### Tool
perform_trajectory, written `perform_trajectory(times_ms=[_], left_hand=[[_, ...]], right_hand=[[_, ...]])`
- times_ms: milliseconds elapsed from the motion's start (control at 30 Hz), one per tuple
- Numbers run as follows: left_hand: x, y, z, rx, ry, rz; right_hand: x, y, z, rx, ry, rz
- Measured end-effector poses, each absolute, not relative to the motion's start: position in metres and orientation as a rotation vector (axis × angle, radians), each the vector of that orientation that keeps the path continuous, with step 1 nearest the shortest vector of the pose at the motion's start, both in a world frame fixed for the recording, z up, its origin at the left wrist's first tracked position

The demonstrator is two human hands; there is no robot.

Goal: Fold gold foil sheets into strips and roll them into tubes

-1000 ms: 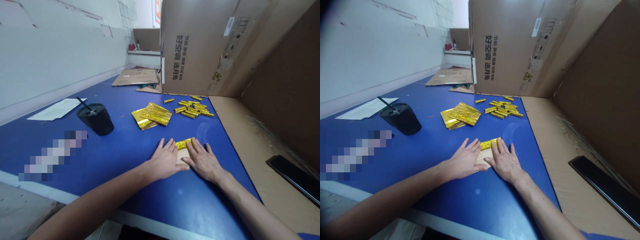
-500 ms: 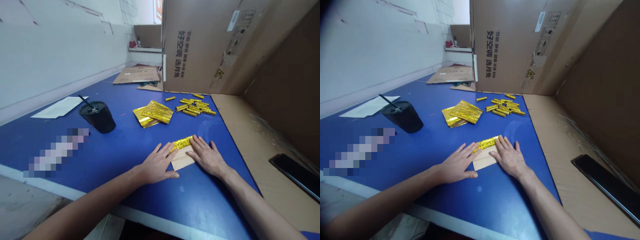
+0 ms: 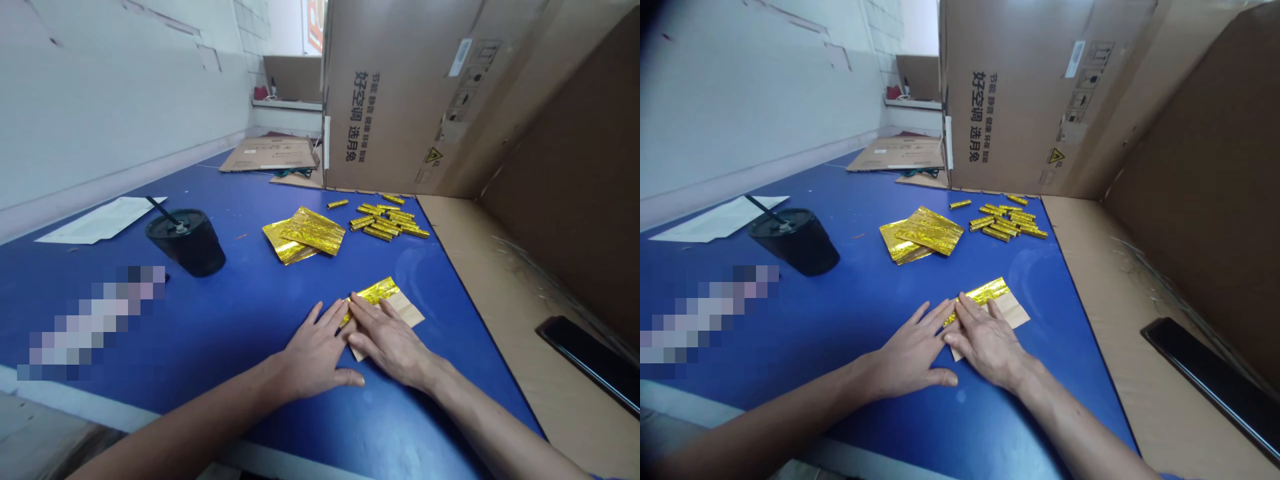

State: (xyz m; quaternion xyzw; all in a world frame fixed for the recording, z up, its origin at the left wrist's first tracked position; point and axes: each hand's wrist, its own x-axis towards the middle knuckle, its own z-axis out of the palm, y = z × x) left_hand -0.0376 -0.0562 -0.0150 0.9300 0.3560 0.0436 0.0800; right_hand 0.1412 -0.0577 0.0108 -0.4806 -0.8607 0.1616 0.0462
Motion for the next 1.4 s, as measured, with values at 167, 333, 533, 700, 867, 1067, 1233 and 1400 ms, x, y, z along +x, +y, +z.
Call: perform_trajectory(times_ms=[167,333,533,700,867,1067,1233,1400], left_hand=[[-0.039,-0.057,-0.018,2.786,1.086,0.148],[-0.040,-0.044,-0.008,2.795,1.099,0.105],[-0.027,-0.021,0.007,2.813,1.258,0.055],[0.012,-0.028,0.003,2.817,1.487,0.134],[0.027,-0.028,-0.009,2.800,1.218,0.269],[-0.014,-0.021,-0.013,2.768,1.249,0.252],[-0.035,-0.039,-0.010,2.800,1.273,0.225],[-0.027,-0.064,-0.005,2.884,1.186,0.271]], right_hand=[[0.171,-0.038,0.004,-1.752,-2.514,0.293],[0.180,-0.036,0.002,-1.878,-2.502,0.129],[0.177,-0.044,-0.009,-1.961,-2.503,0.010],[0.175,-0.046,-0.011,-1.998,-2.514,-0.082],[0.176,-0.046,-0.010,-1.960,-2.570,-0.115],[0.178,-0.045,-0.013,-1.961,-2.491,-0.042],[0.188,-0.034,-0.012,-1.959,-2.470,-0.040],[0.183,-0.031,-0.002,-1.977,-2.385,-0.129]])
